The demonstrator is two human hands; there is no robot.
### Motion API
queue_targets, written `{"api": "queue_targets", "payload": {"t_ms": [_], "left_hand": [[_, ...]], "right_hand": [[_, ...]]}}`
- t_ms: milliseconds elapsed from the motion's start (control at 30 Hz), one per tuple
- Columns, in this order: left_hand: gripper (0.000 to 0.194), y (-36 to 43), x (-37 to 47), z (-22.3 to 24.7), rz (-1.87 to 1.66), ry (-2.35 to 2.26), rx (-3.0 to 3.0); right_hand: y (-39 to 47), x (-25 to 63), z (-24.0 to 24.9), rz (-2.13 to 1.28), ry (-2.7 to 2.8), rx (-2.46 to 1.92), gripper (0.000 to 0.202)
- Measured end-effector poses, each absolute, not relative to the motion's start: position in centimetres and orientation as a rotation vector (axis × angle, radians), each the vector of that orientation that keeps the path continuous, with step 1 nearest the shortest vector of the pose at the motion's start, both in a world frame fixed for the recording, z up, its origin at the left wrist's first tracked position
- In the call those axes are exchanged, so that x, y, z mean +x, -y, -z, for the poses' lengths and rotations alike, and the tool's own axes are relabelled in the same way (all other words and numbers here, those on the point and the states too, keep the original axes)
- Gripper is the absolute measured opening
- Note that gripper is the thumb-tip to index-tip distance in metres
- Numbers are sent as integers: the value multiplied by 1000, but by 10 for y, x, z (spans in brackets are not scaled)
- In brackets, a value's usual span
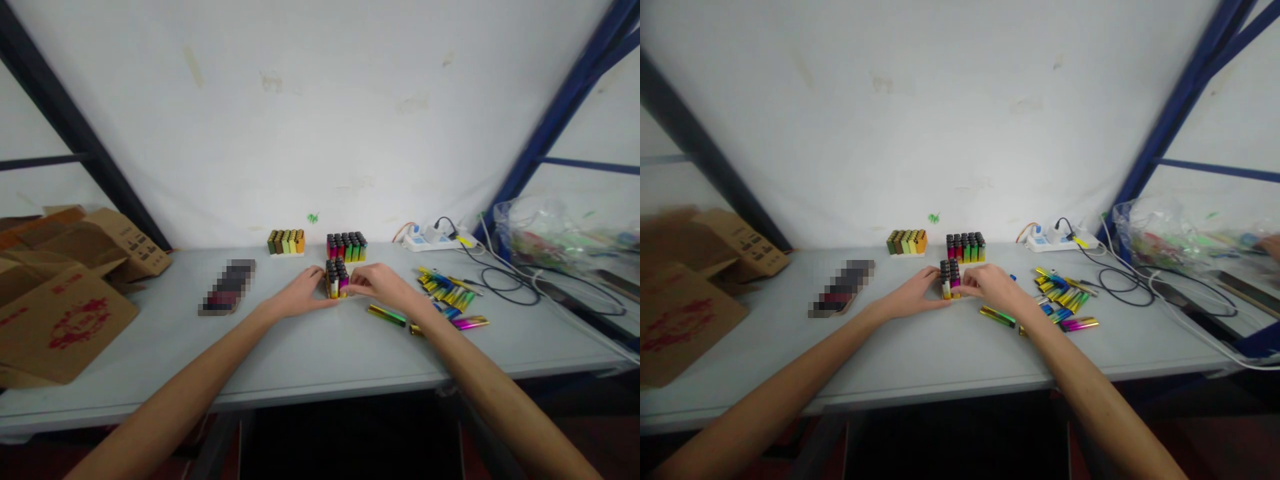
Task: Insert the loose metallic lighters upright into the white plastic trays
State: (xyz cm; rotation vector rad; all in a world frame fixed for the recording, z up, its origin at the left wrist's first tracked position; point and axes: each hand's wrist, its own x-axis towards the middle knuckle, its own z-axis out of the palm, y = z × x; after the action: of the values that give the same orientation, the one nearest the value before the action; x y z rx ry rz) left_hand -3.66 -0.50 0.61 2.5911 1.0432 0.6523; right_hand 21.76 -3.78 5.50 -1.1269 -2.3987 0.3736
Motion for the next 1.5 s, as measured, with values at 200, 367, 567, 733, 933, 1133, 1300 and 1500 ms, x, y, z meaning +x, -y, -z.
{"api": "queue_targets", "payload": {"t_ms": [200,367,567,733,933,1133,1300,1500], "left_hand": [[65,4,-37,-5,-649,-1058,2602],[66,5,-36,-6,-632,-1065,2587],[68,4,-37,-8,-617,-1056,2568],[69,1,-43,-12,-579,-1063,2555],[67,1,-51,-18,-577,-1027,2560],[67,2,-51,-16,-635,-996,2565],[68,-1,-54,-18,-600,-983,2551],[68,-2,-55,-19,-538,-958,2540]], "right_hand": [[53,255,-77,-559,2523,-1364,36],[74,272,-63,-493,2627,-1518,29],[75,271,-69,-598,2496,-1386,32],[49,268,-83,-604,2225,-1258,41],[13,246,-77,-608,1874,-1129,49],[15,216,-54,-1036,1635,-956,48],[24,209,-45,-1102,1689,-920,41],[28,202,-41,-1190,1625,-894,47]]}}
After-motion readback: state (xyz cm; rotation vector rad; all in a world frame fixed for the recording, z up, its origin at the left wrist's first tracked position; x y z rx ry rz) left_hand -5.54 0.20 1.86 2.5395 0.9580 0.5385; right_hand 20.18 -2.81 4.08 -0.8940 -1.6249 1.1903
